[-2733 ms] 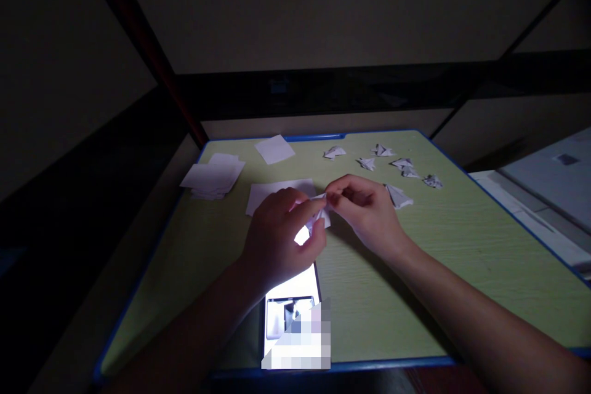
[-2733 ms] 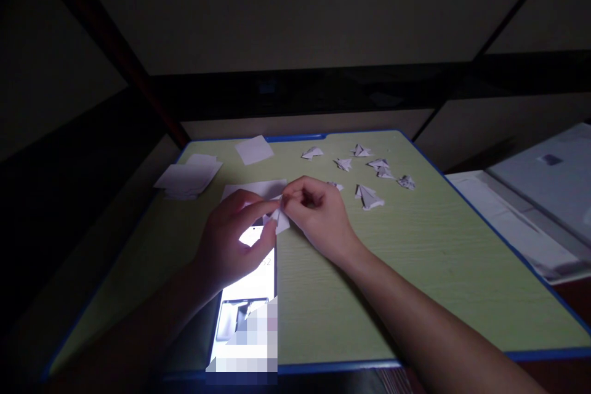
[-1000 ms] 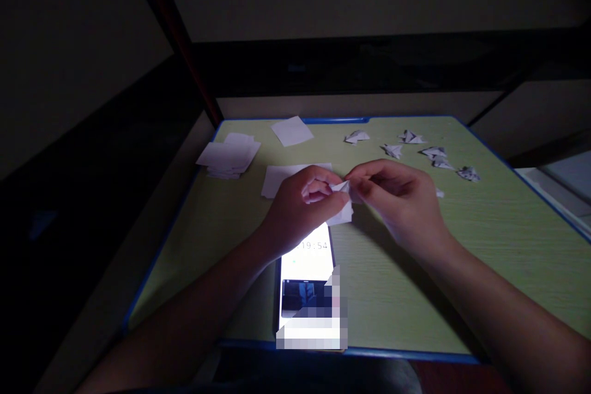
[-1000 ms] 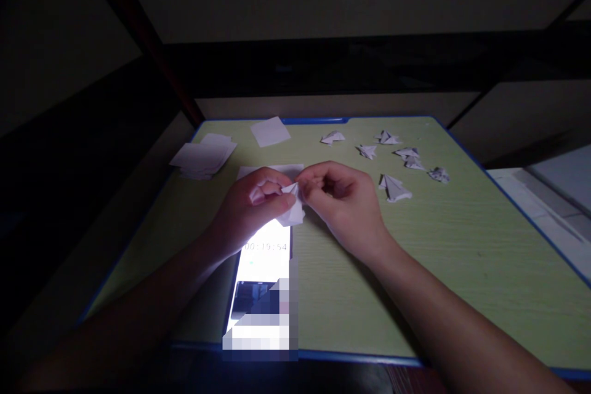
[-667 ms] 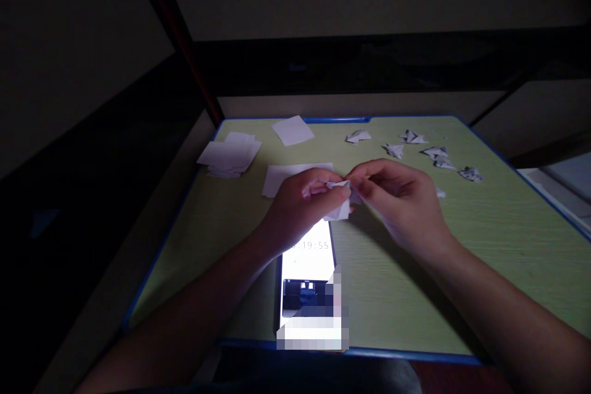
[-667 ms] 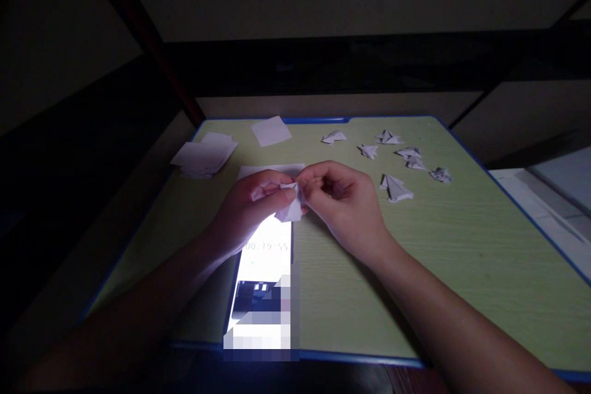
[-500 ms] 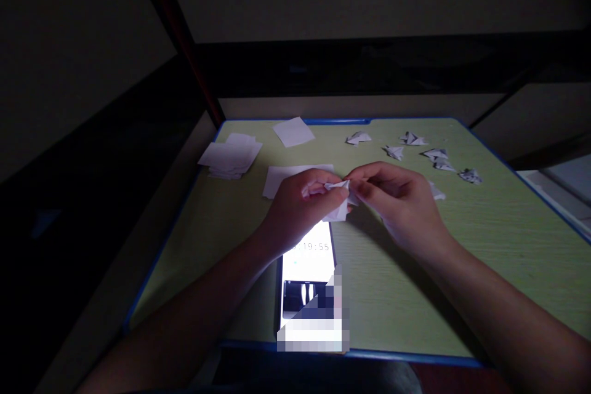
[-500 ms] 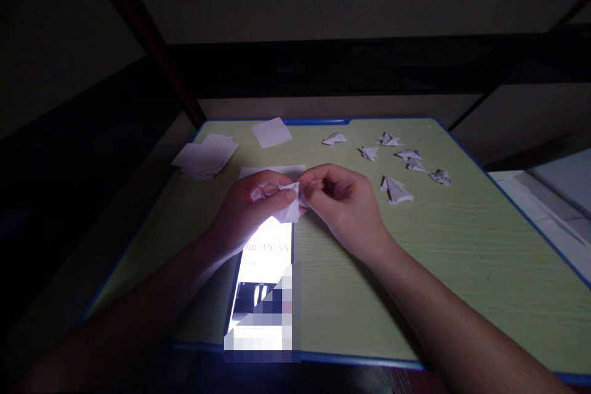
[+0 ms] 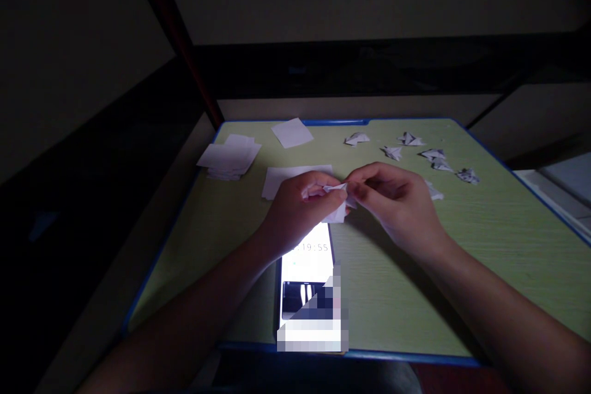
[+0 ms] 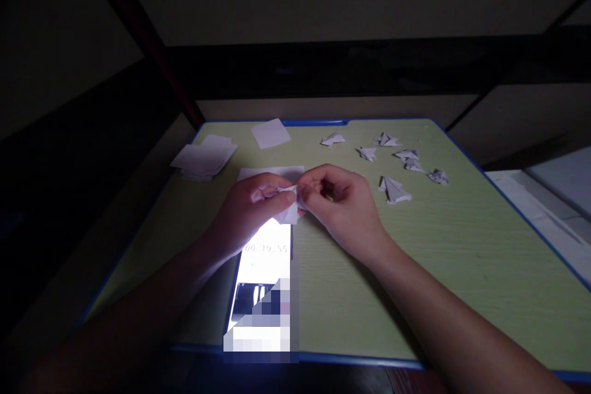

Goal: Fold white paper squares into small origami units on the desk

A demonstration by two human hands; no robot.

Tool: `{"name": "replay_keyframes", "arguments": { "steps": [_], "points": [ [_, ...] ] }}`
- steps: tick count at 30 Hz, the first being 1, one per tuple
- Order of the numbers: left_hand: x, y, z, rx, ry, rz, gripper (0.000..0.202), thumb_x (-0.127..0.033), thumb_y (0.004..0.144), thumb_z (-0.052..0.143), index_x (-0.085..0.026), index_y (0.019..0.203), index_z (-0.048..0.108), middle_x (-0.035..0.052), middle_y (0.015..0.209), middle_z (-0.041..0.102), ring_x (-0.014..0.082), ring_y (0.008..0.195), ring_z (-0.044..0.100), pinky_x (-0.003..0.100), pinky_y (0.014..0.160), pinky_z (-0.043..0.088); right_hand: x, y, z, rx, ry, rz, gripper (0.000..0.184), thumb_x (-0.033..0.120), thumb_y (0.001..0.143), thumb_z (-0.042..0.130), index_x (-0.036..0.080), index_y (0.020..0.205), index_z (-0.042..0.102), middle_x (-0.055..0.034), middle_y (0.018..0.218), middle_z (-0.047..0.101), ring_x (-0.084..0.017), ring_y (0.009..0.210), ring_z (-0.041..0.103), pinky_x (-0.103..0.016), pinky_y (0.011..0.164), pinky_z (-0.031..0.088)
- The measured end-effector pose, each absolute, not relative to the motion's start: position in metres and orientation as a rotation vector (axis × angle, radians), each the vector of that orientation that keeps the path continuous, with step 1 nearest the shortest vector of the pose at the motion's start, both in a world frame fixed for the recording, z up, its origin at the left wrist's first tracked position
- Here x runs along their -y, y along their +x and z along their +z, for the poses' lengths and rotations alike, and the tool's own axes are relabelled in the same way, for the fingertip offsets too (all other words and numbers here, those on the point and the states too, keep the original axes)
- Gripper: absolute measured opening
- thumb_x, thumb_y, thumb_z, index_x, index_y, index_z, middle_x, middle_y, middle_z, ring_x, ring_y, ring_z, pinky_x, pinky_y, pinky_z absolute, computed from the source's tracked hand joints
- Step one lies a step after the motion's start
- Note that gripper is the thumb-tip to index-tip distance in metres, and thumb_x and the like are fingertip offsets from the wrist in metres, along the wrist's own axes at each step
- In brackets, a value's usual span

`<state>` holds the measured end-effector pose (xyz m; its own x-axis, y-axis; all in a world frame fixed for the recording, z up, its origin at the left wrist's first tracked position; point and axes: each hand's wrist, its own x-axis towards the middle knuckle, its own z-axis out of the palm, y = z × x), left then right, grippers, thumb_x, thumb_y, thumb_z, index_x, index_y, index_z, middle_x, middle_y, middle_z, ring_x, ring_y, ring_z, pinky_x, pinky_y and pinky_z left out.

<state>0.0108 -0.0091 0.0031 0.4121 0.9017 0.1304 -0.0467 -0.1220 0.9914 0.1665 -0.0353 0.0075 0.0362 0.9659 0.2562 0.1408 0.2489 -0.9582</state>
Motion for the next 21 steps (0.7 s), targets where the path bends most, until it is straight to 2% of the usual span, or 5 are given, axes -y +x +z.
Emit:
{"name": "replay_keyframes", "arguments": {
  "steps": [21],
  "points": [
    [0.0081,0.0119,0.0001,-0.818,1.553,0.972,0.012,-0.025,0.075,0.064,-0.014,0.078,0.062,0.003,0.072,0.068,0.0118,0.066,0.062,0.025,0.063,0.051,0.0357,0.1659,0.0081,1.313,-1.225,0.888,0.005,0.021,0.069,0.067,0.017,0.066,0.066,0.0012,0.057,0.058,-0.01,0.053,0.049,-0.024,0.048,0.036]
  ]
}}
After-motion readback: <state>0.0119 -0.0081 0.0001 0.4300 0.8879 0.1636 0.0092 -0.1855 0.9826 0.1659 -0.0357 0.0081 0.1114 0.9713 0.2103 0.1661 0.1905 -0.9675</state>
